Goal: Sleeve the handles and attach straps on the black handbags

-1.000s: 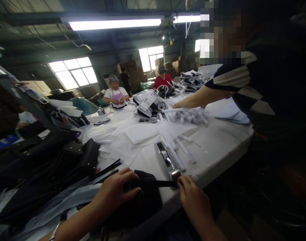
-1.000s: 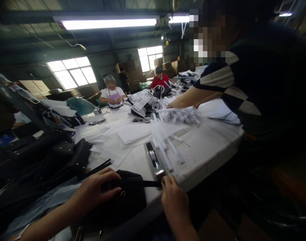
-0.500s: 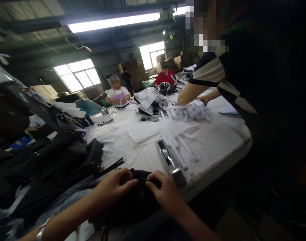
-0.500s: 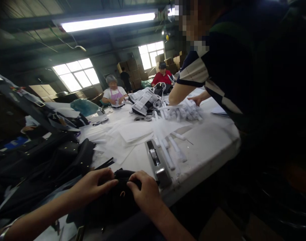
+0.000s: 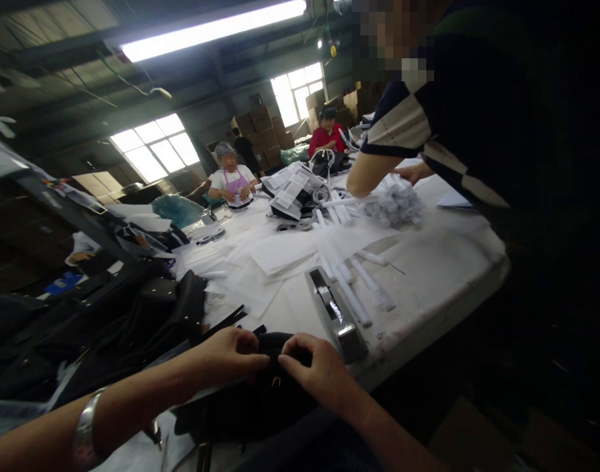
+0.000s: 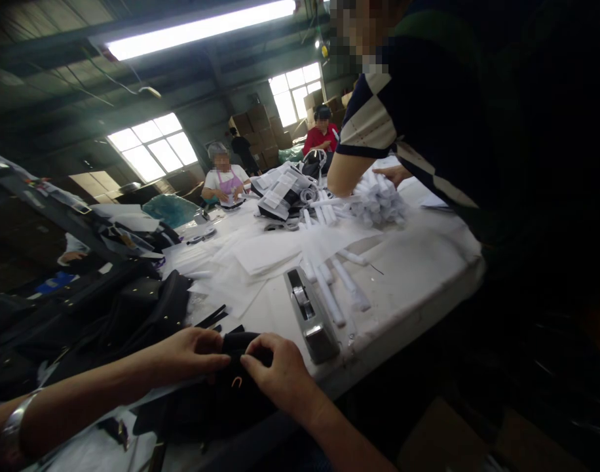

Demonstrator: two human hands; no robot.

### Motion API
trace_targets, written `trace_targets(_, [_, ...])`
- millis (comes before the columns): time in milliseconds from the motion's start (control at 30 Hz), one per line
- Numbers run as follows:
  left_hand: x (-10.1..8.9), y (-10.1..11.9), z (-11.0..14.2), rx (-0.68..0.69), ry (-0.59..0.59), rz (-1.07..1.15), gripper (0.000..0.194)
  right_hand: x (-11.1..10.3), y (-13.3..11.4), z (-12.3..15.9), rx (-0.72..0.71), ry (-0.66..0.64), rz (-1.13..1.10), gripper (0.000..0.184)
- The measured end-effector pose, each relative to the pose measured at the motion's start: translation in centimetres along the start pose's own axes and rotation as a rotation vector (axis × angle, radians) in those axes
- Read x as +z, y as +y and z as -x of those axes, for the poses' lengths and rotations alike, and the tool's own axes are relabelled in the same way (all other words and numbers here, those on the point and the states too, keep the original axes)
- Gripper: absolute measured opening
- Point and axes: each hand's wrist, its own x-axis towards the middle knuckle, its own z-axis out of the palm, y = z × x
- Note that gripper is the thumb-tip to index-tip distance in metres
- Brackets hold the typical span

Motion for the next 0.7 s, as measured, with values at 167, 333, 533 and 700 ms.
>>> trace_targets(167, [0.3, 0.3, -0.1, -0.033, 0.066, -0.017, 0.032, -0.1, 0.5, 0.0, 0.031, -0.052, -0.066, 0.015])
trace_targets(333, [1.0, 1.3, 0.1, -0.066, 0.095, -0.039, 0.026, 0.0, 1.1, 0.0, 0.036, -0.062, -0.124, 0.018])
trace_targets(533, [1.4, 2.6, 0.5, -0.058, 0.129, -0.144, 0.023, -0.1, 1.1, -0.3, -0.003, -0.057, -0.064, 0.013])
trace_targets(700, [1.6, 1.9, 0.2, 0.015, 0.168, -0.177, 0.023, 0.0, 1.0, -0.5, -0.007, -0.051, -0.027, 0.012])
